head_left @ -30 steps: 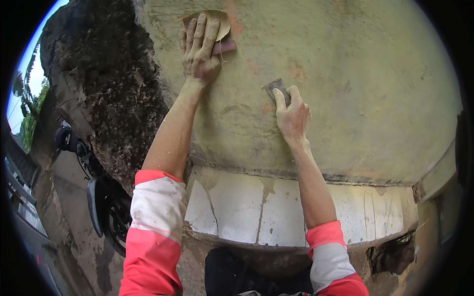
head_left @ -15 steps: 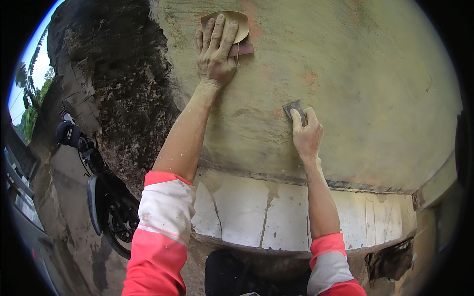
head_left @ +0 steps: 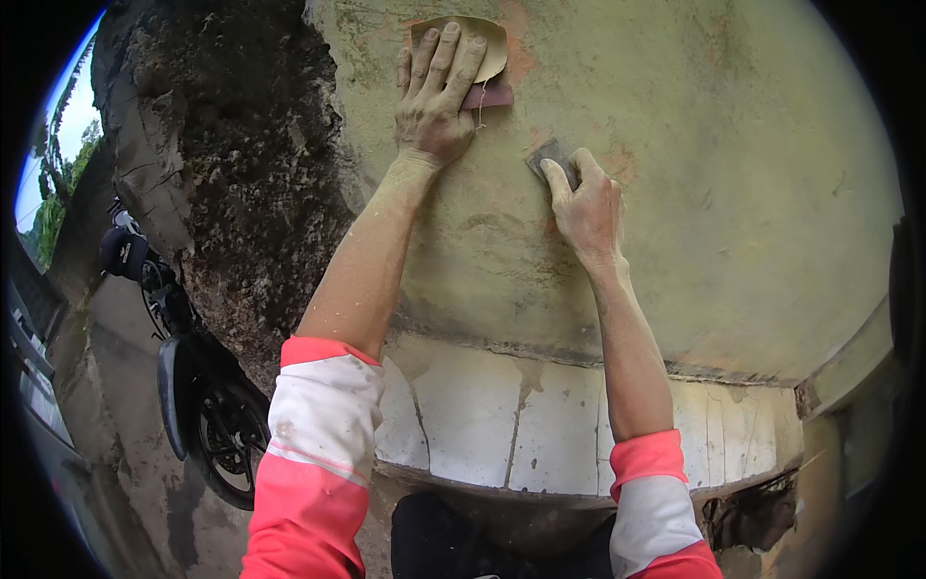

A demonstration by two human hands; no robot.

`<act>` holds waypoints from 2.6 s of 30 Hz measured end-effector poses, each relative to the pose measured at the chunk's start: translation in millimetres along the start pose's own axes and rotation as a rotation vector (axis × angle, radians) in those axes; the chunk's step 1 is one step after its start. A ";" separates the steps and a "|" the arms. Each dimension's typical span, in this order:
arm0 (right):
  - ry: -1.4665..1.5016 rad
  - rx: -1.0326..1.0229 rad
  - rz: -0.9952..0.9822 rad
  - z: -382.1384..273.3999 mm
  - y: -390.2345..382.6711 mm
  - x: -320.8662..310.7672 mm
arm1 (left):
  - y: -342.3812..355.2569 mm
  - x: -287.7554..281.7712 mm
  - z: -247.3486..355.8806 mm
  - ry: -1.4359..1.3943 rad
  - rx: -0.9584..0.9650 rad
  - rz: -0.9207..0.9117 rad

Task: The person smooths a freshly plastered wall using a sanding block in the left hand and a trowel in the right hand. The person works on the lower section of the wall, moving the tools back and forth to even the surface.

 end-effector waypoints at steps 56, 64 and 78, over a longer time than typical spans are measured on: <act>-0.420 -0.337 -0.174 -9.0 7.6 -17.0 | -6.8 -6.3 0.2 -0.078 -0.029 0.006; -0.450 -0.277 -0.160 -2.2 5.6 -19.2 | 12.9 -13.1 5.6 -0.141 -0.045 -0.041; -0.210 -0.173 -0.135 -9.5 -16.1 22.6 | -5.6 4.5 -4.3 -0.084 0.010 0.014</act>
Point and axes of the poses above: each hand's wrist, its own y-axis towards the middle knuckle, its own x-axis out of the palm, z = x × y, the point moved 6 cm from there along y, towards the middle knuckle, and after that the axes turned 8 degrees about x, right-handed, at the moved point
